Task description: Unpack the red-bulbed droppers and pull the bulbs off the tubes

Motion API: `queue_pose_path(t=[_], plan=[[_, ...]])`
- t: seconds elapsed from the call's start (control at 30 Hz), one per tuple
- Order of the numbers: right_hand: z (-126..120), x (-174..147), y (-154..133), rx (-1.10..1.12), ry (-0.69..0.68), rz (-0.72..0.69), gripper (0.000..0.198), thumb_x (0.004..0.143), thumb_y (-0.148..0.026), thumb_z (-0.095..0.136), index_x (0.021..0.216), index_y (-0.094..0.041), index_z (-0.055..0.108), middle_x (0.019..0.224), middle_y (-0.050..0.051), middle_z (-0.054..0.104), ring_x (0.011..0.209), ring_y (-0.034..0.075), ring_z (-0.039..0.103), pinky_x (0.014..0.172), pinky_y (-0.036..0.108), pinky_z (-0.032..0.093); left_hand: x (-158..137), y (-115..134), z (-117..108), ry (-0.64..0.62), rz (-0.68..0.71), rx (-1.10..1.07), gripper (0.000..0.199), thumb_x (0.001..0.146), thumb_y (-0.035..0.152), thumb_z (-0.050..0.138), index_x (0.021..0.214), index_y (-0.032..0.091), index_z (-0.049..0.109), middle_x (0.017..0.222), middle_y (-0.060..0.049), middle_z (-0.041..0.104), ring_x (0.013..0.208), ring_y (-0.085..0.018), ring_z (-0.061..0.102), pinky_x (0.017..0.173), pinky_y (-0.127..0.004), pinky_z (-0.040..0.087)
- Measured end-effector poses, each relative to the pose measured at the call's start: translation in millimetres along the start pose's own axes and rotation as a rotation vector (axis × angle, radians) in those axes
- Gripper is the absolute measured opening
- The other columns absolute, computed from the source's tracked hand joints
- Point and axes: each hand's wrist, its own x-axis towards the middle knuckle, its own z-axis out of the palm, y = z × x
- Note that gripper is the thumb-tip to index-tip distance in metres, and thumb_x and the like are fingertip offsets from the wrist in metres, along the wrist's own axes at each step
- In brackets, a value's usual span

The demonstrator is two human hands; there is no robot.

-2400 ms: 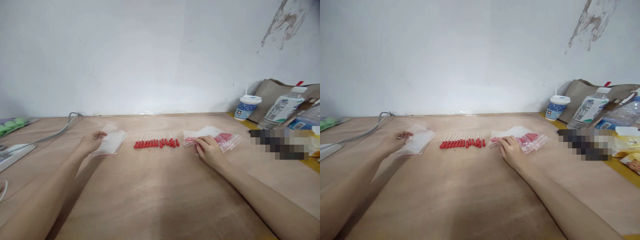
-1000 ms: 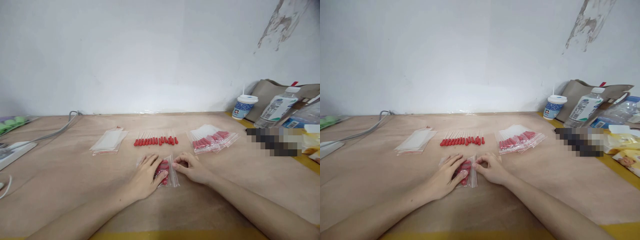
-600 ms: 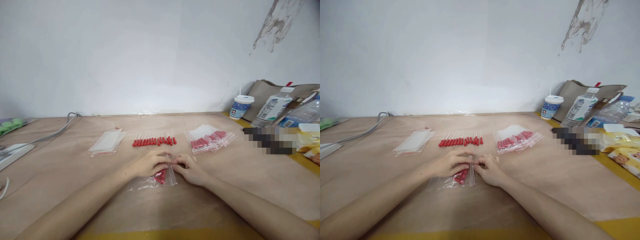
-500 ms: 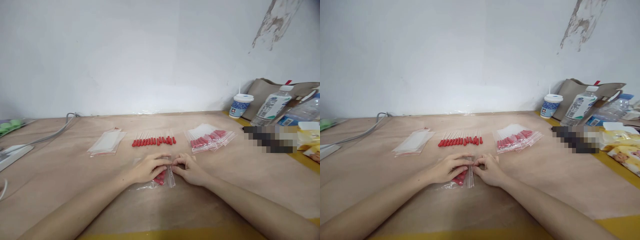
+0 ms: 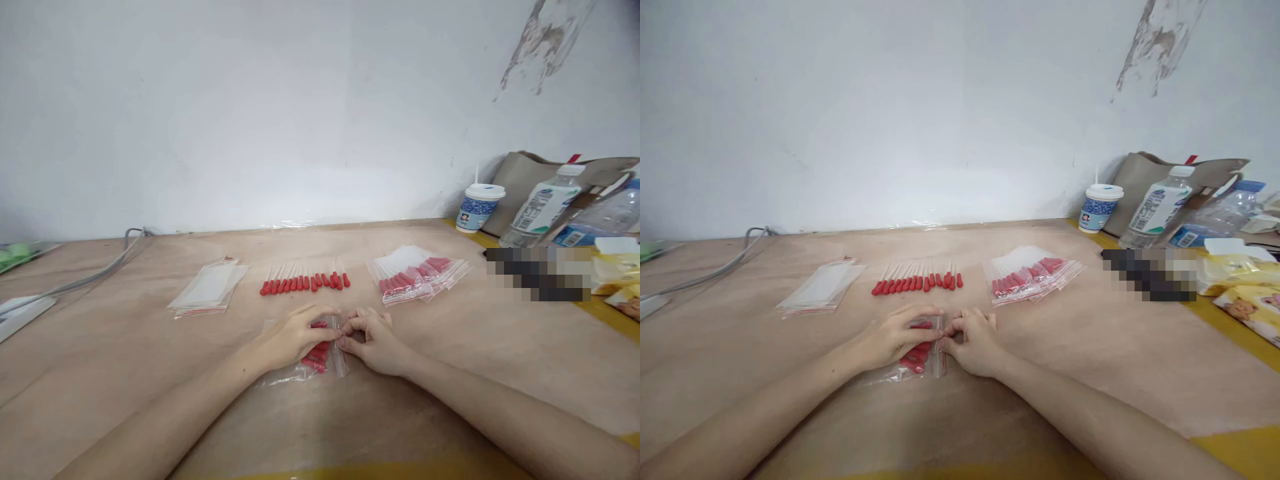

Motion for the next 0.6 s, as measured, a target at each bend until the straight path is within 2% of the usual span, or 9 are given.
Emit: queue_pose_path(t=[0.07, 0.13, 0.3, 0.37, 0.43, 0.53, 0.6], plan=[[-0.3, 0.5, -0.6, 0.014, -0.004, 0.013, 0.016, 0.076, -0.036, 0.057, 0.074, -0.022, 0.065, 0.09, 0.0, 0.061, 0.091, 0.019, 0.05, 0.084, 0.04, 0.028, 3.9, -2.7, -0.1, 0.045, 0.138, 0.12, 0.02, 0.088, 0.02, 0.045, 0.098, 0.021, 0.062, 0.108, -0.005, 0.059, 0.102, -0.019, 0.053, 0.083, -0.032, 0.047], [-0.8, 0.8, -1.1, 0.024, -0.009, 0.011, 0.016, 0.078, -0.036, 0.055, 0.075, -0.022, 0.064, 0.088, 0.0, 0.061, 0.09, 0.019, 0.05, 0.084, 0.039, 0.027, 7.4, -4.0, 0.9, 0.078, 0.218, 0.192, 0.017, 0.088, 0.018, 0.045, 0.093, 0.017, 0.062, 0.099, -0.005, 0.063, 0.099, -0.018, 0.055, 0.082, -0.031, 0.047], [-1.2, -1.8, 2.9, 0.031, 0.016, -0.041, 0.014, 0.08, -0.03, 0.051, 0.075, -0.022, 0.062, 0.082, 0.0, 0.06, 0.084, 0.018, 0.05, 0.08, 0.037, 0.029, 9.6, -3.4, 4.9, 0.107, 0.277, 0.243, 0.019, 0.088, 0.015, 0.043, 0.081, 0.013, 0.06, 0.088, -0.004, 0.065, 0.09, -0.017, 0.058, 0.076, -0.028, 0.049], [-1.6, -3.5, 6.6, 0.012, 0.097, -0.167, 0.011, 0.076, -0.022, 0.053, 0.084, -0.021, 0.06, 0.084, 0.002, 0.06, 0.082, 0.017, 0.05, 0.076, 0.034, 0.031, 8.8, -3.0, 5.3, 0.086, 0.228, 0.245, 0.021, 0.089, 0.015, 0.041, 0.08, 0.013, 0.06, 0.087, -0.005, 0.065, 0.085, -0.016, 0.059, 0.073, -0.027, 0.049], [-2.6, -4.0, 10.3, -0.067, 0.176, -0.377, 0.018, 0.072, -0.015, 0.053, 0.089, -0.02, 0.058, 0.086, 0.003, 0.059, 0.081, 0.017, 0.048, 0.073, 0.032, 0.031, 7.9, -2.5, 5.0, 0.067, 0.171, 0.234, 0.025, 0.09, 0.015, 0.037, 0.079, 0.013, 0.06, 0.086, -0.005, 0.064, 0.081, -0.015, 0.059, 0.07, -0.025, 0.049], [-3.7, -1.4, 14.0, -0.256, 0.269, -0.705, 0.01, 0.076, -0.014, 0.052, 0.08, -0.021, 0.058, 0.081, 0.001, 0.059, 0.075, 0.014, 0.045, 0.071, 0.032, 0.029, 6.9, -1.4, 4.2, 0.038, 0.106, 0.179, 0.031, 0.092, 0.017, 0.031, 0.079, 0.014, 0.059, 0.085, -0.005, 0.063, 0.077, -0.013, 0.059, 0.069, -0.024, 0.049], [-4.0, 1.5, 15.4, -0.35, 0.349, -0.831, 0.011, 0.078, -0.014, 0.052, 0.075, -0.021, 0.059, 0.077, 0.0, 0.059, 0.071, 0.013, 0.043, 0.071, 0.032, 0.028, 6.9, -1.0, 3.8, 0.022, 0.089, 0.143, 0.032, 0.092, 0.018, 0.031, 0.079, 0.014, 0.059, 0.085, -0.005, 0.063, 0.077, -0.013, 0.059, 0.069, -0.024, 0.049]])
